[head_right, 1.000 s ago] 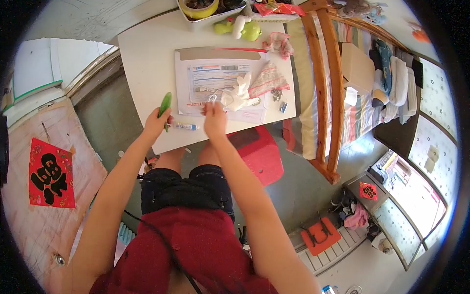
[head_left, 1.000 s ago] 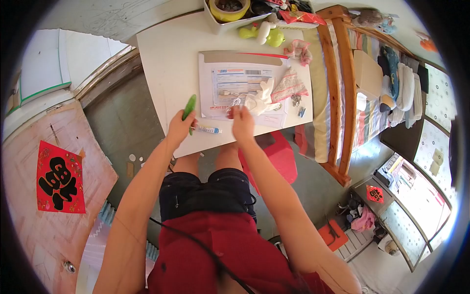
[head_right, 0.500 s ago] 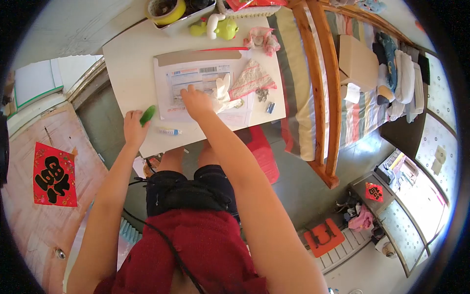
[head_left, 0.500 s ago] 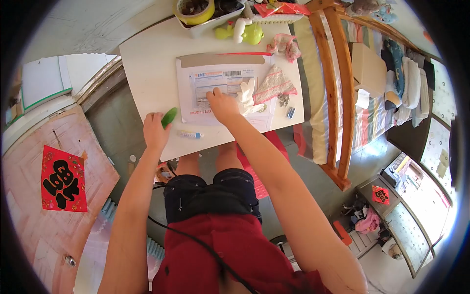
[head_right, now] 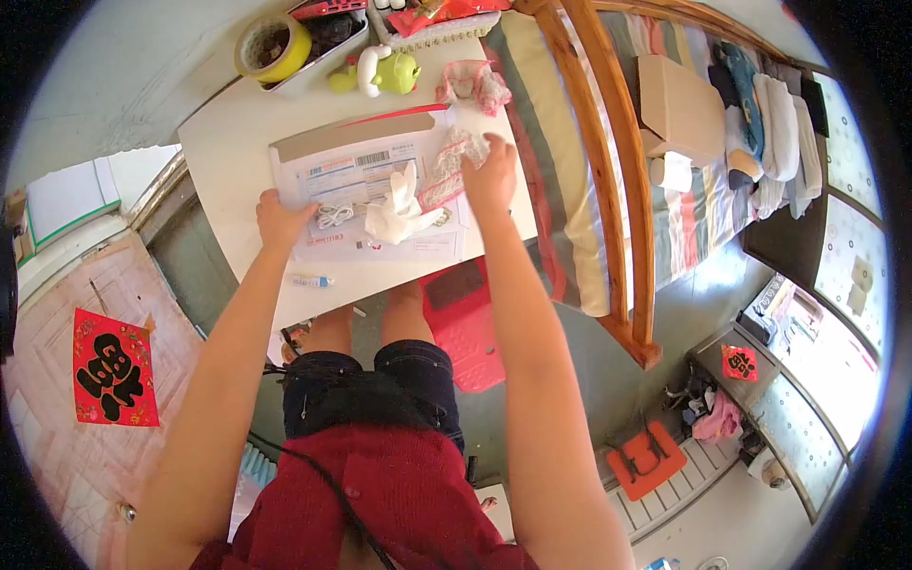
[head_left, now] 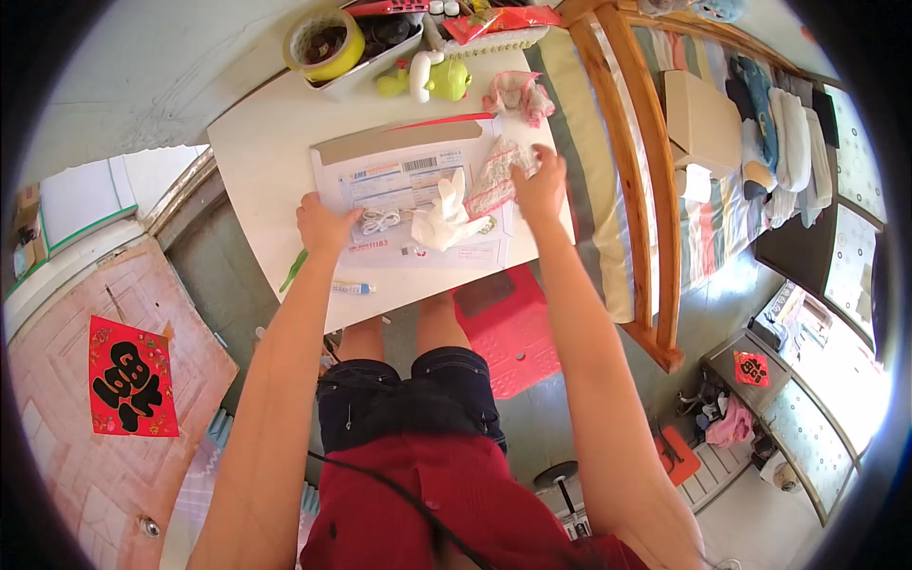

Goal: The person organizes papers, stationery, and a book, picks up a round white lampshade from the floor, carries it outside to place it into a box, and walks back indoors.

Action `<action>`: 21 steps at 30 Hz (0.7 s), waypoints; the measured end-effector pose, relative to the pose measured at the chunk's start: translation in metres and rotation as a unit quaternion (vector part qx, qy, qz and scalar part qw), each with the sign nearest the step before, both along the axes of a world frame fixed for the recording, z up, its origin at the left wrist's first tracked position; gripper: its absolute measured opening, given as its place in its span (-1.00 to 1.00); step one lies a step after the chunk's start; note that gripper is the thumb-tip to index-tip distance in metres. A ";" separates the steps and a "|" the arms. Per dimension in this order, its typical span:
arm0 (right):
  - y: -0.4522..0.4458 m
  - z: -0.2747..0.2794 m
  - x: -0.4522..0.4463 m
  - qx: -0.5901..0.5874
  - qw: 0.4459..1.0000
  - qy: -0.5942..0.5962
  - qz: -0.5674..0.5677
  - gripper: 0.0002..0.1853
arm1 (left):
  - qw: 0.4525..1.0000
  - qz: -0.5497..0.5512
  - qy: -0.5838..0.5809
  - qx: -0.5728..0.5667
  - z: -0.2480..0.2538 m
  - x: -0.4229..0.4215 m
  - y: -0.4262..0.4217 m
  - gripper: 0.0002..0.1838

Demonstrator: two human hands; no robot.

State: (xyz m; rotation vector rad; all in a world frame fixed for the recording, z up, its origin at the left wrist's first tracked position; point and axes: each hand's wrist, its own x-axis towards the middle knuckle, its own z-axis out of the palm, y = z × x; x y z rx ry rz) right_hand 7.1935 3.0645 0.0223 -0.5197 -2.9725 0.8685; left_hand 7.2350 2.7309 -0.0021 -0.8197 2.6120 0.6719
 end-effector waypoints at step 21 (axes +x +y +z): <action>0.043 -0.007 -0.033 0.043 0.974 -0.107 0.192 -0.39 | 0.969 0.042 -0.033 0.240 -0.006 0.023 -0.033 -0.50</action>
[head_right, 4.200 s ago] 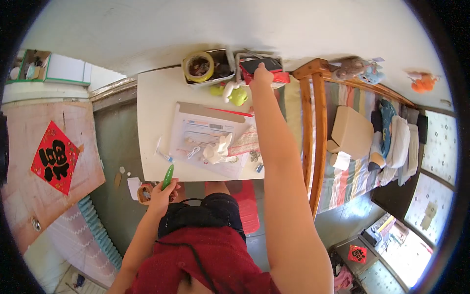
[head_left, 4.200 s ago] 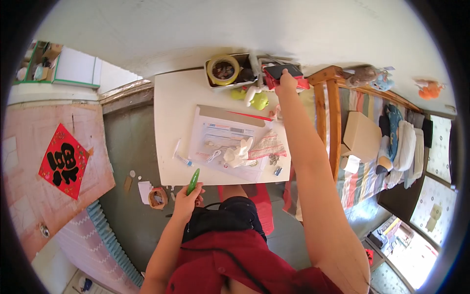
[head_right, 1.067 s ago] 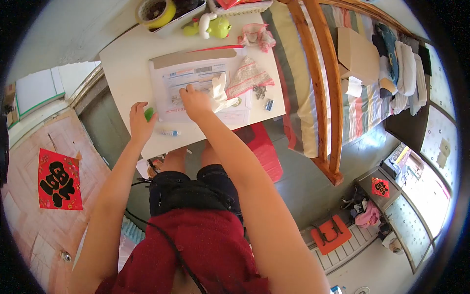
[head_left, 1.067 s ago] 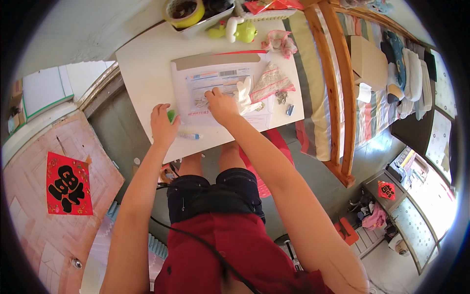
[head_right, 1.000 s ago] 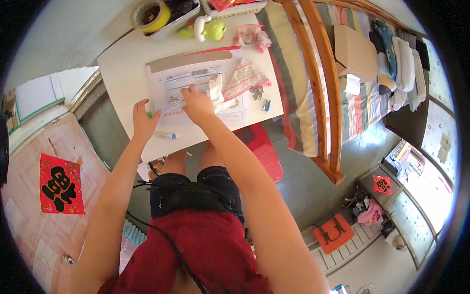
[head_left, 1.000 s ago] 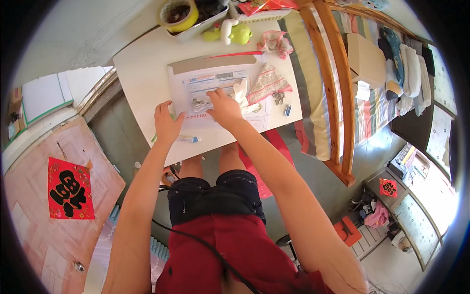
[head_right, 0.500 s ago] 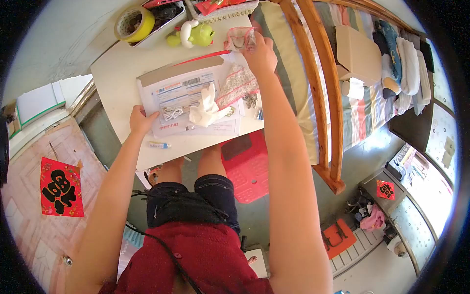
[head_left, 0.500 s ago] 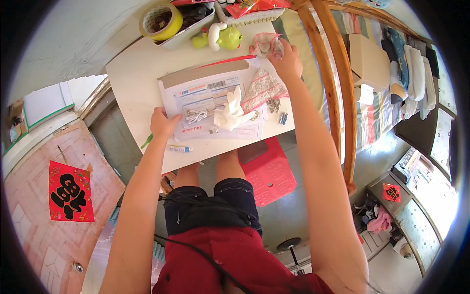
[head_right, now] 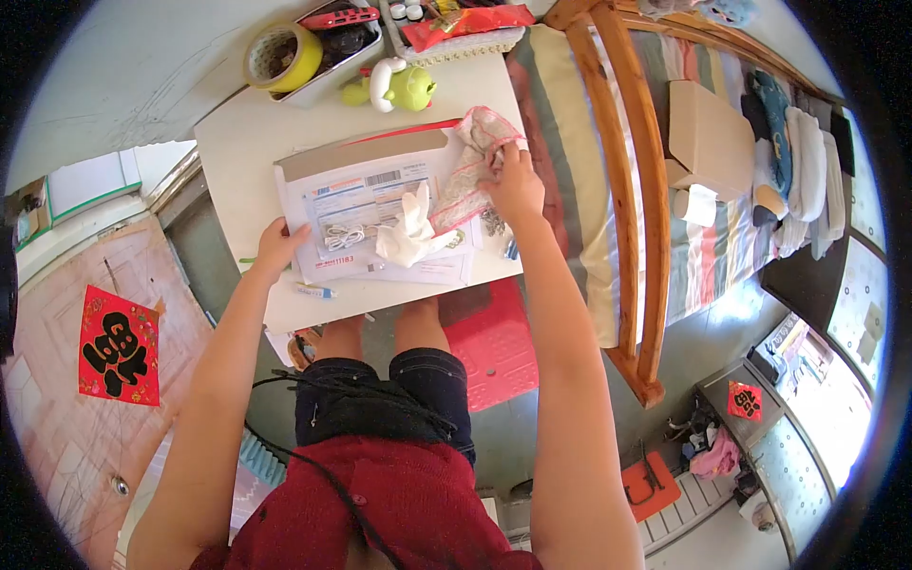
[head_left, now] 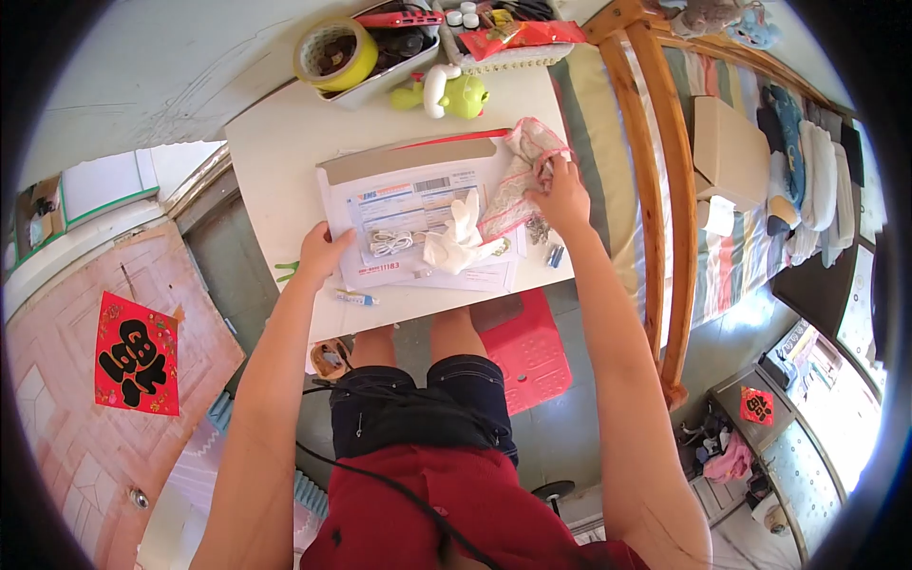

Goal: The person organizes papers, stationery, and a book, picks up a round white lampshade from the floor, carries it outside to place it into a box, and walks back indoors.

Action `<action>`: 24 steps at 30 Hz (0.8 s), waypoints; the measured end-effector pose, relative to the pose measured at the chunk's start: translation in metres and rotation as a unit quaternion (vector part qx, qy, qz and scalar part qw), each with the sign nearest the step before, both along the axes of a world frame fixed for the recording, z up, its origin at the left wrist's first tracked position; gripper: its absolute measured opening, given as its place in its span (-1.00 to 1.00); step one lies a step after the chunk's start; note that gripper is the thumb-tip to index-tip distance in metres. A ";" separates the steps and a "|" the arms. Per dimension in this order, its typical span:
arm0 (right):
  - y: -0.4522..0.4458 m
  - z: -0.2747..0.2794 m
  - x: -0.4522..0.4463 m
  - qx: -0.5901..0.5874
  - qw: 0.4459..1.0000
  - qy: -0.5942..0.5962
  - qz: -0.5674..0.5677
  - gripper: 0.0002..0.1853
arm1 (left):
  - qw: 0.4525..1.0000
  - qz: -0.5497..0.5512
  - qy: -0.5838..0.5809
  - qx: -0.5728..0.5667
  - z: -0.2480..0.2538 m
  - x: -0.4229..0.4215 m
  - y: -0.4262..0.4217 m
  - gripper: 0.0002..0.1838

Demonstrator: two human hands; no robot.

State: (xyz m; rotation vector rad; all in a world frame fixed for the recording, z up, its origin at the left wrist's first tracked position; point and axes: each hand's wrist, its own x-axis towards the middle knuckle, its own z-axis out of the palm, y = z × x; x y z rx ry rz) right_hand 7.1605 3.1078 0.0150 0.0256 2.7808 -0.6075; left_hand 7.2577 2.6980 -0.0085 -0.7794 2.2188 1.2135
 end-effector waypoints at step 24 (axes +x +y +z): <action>-0.114 0.072 -0.003 -0.151 0.977 -0.082 0.125 -0.22 | 0.918 0.201 -0.108 0.325 0.090 0.017 -0.023 -0.46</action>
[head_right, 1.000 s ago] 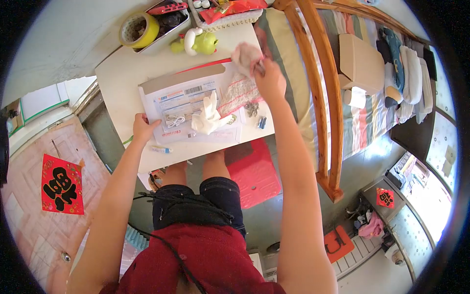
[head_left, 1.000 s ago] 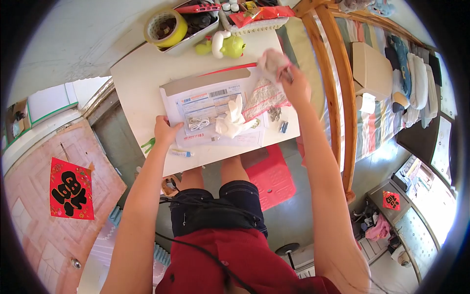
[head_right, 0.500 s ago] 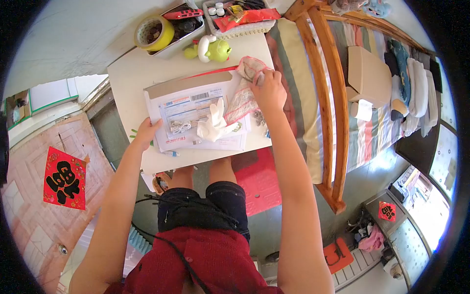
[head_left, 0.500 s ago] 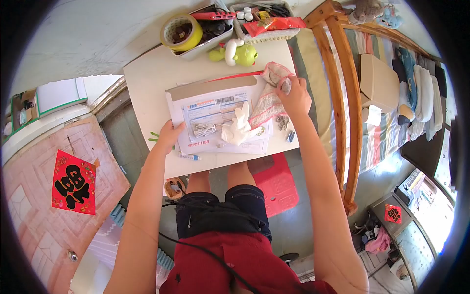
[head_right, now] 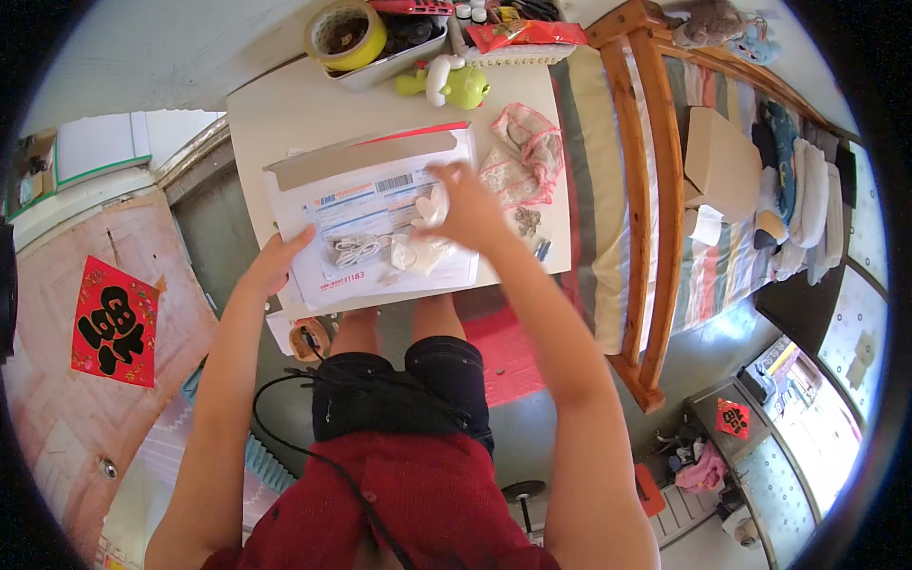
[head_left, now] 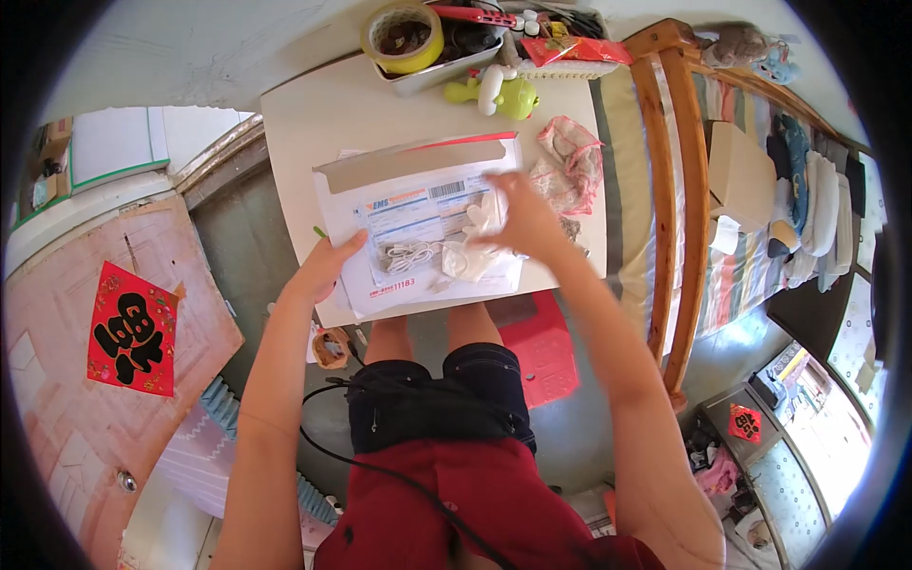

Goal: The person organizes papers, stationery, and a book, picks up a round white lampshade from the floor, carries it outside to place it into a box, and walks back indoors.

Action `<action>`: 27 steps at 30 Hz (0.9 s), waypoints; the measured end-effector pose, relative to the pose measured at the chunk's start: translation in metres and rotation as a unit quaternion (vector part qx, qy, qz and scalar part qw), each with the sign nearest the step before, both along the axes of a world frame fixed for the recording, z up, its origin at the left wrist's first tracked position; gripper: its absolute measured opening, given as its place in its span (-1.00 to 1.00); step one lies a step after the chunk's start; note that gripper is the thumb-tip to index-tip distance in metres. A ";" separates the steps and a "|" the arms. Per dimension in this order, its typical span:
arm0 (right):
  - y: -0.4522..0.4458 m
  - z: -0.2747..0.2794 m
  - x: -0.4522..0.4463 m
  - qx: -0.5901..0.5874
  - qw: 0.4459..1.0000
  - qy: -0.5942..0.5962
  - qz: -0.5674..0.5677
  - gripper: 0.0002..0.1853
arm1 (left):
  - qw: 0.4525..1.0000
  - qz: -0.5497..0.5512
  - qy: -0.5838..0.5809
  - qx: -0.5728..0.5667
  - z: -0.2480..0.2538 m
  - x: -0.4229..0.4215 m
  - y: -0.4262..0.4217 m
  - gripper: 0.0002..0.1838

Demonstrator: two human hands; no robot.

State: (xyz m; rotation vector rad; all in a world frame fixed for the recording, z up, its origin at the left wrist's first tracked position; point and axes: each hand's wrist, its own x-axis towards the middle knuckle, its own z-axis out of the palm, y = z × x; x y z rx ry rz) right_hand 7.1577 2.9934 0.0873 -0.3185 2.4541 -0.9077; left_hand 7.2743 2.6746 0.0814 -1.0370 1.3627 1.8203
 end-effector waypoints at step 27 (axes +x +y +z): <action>-0.056 0.040 0.046 -0.210 0.963 -0.064 -0.154 -0.33 | 0.938 -0.107 0.259 -0.204 0.140 0.086 -0.102 -0.64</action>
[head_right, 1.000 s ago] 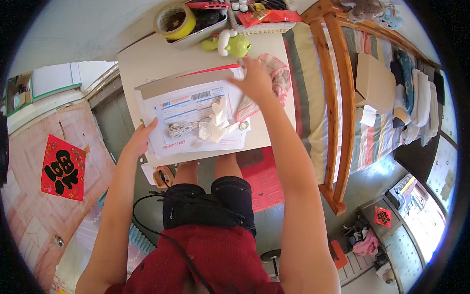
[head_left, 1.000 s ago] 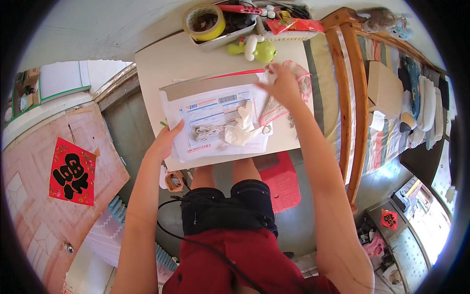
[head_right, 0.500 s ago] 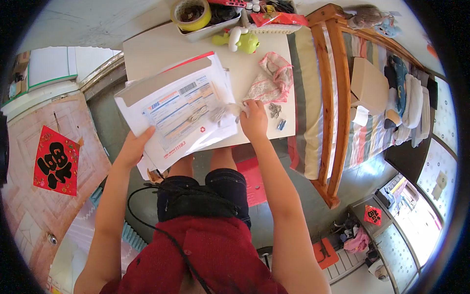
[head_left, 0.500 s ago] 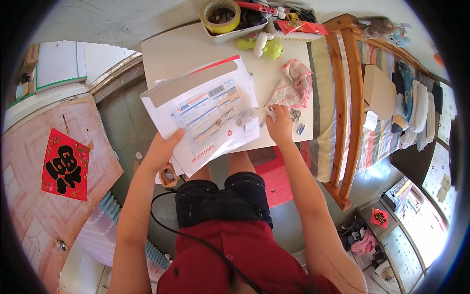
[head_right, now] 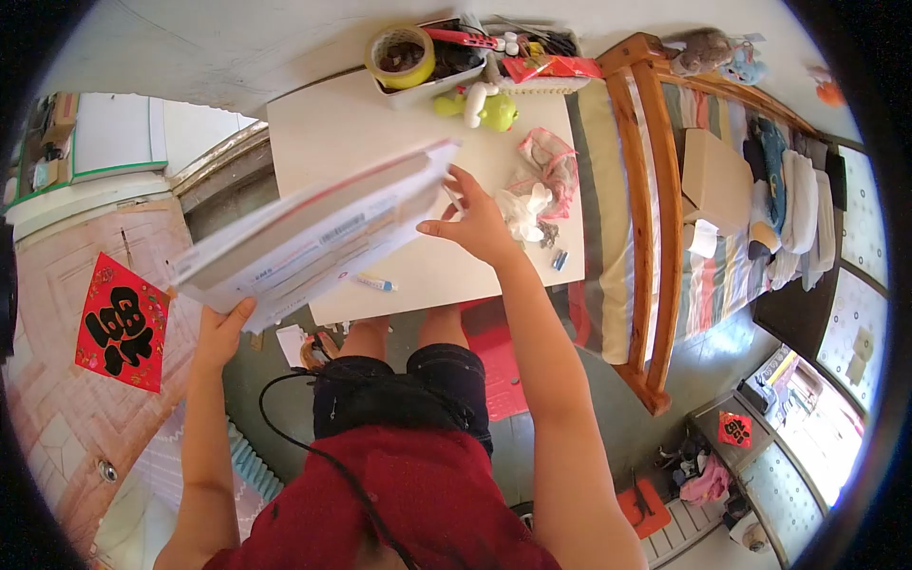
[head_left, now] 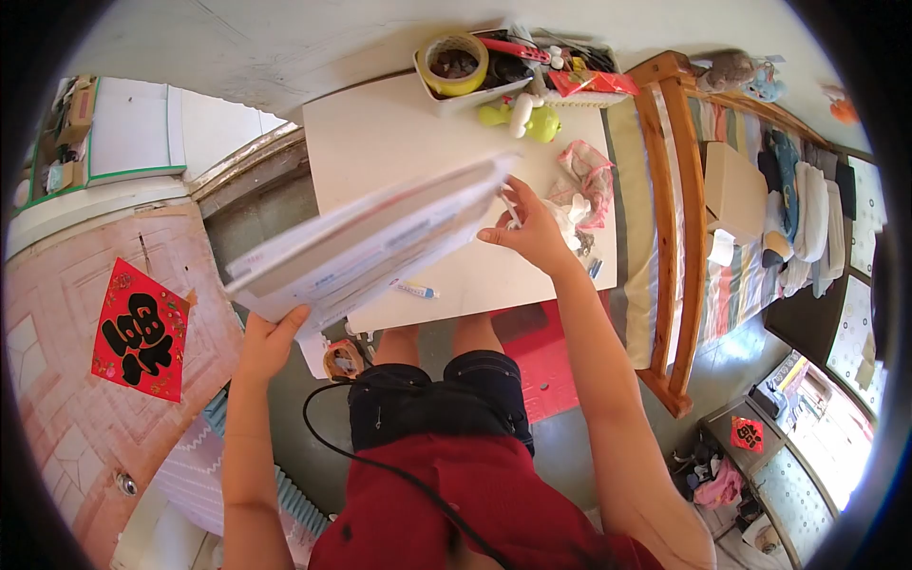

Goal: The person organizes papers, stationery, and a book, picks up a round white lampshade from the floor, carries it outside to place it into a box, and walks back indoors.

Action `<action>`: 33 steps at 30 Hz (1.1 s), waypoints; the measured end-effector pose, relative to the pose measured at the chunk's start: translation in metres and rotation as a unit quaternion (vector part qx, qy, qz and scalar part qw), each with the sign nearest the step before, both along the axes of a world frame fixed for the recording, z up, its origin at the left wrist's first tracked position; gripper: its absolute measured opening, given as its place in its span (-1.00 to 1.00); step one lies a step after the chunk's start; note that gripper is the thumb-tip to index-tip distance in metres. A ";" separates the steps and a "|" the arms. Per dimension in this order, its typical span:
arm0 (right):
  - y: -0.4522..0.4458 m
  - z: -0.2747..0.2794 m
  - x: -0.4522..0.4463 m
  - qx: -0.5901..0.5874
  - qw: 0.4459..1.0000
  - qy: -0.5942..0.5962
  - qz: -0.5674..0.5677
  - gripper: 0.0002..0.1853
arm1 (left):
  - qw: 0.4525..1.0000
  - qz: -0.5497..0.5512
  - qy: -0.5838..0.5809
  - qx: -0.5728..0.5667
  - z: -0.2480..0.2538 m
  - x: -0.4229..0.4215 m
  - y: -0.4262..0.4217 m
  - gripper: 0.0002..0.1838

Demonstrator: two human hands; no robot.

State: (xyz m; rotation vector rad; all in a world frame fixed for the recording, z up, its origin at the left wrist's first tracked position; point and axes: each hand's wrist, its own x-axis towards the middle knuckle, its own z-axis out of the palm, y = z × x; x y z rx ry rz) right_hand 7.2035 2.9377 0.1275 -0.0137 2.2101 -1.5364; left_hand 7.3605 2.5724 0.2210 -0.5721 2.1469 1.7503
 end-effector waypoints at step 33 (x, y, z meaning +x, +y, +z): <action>-0.215 -0.002 -0.197 0.022 0.990 0.138 -0.023 -0.47 | 0.975 0.115 0.191 0.014 -0.140 -0.236 -0.185 -0.47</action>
